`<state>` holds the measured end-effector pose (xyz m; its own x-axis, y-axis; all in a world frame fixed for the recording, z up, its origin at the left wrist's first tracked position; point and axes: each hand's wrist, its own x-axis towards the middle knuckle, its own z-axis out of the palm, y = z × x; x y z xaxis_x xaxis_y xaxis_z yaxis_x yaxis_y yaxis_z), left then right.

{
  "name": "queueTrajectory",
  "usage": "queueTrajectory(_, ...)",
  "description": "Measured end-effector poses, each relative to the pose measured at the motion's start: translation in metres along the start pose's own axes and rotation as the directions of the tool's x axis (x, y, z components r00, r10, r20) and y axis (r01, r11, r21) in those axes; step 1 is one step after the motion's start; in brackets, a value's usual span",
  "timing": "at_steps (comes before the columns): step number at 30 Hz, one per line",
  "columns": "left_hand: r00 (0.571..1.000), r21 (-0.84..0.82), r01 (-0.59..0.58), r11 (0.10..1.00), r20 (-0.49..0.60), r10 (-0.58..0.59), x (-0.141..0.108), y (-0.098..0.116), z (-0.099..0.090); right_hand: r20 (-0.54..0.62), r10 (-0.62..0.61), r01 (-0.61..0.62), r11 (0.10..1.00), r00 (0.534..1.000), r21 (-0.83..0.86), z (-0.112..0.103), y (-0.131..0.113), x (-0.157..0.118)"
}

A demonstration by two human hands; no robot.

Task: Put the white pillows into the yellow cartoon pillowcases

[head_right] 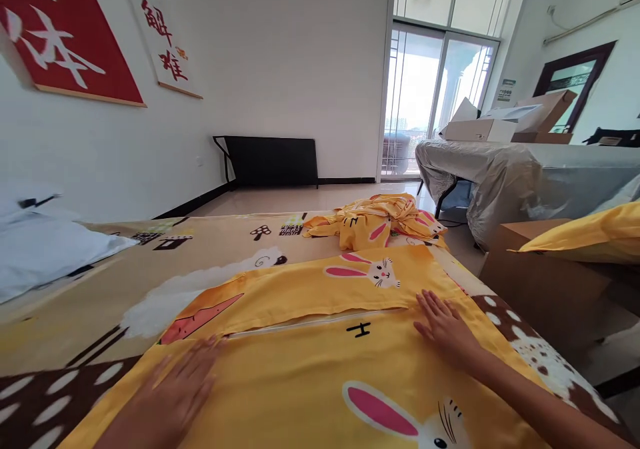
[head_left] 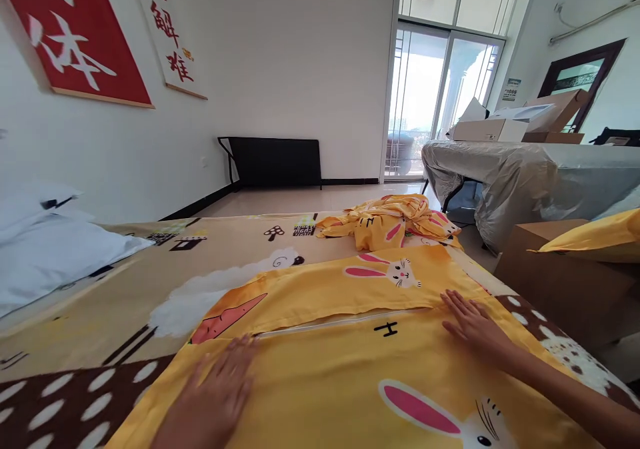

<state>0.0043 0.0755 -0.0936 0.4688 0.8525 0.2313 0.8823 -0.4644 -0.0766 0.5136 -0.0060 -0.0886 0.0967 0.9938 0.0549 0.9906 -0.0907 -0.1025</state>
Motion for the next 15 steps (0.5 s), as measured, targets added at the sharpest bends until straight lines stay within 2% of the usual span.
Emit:
queueTrajectory(3, 0.970, -0.070, 0.001, 0.998, 0.243, 0.016, 0.073, 0.068, -0.025, 0.032, -0.194, 0.189, 0.974, 0.980, 0.123, -0.009, -0.072, 0.052)
queueTrajectory(5, 0.955, -0.129, 0.058, 0.990, 0.298, -0.017, 0.123, 0.104, -0.028, 0.058, -0.265, 0.247, 0.945, 0.963, 0.213, -0.009, -0.122, 0.088)
queueTrajectory(7, 0.951, -0.149, 0.095, 0.984, 0.306, -0.045, 0.163, 0.124, -0.020, 0.042, -0.301, 0.284, 0.930, 0.953, 0.232, -0.002, -0.163, 0.118)
queueTrajectory(9, 0.947, -0.161, 0.135, 0.978, 0.311, -0.080, 0.190, 0.127, -0.002, 0.036, -0.325, 0.308, 0.921, 0.945, 0.241, 0.008, -0.186, 0.141)
queueTrajectory(11, 0.942, -0.158, 0.182, 0.971, 0.312, -0.126, 0.201, 0.114, 0.017, 0.037, -0.330, 0.312, 0.919, 0.943, 0.243, 0.019, -0.189, 0.156)
queueTrajectory(13, 0.937, -0.134, 0.236, 0.962, 0.292, -0.189, 0.202, 0.089, 0.033, 0.037, -0.305, 0.288, 0.927, 0.952, 0.239, 0.028, -0.171, 0.166)
queueTrajectory(15, 0.929, -0.099, 0.296, 0.950, 0.261, -0.262, 0.197, 0.055, 0.042, 0.048, -0.259, 0.241, 0.941, 0.965, 0.237, 0.031, -0.135, 0.174)
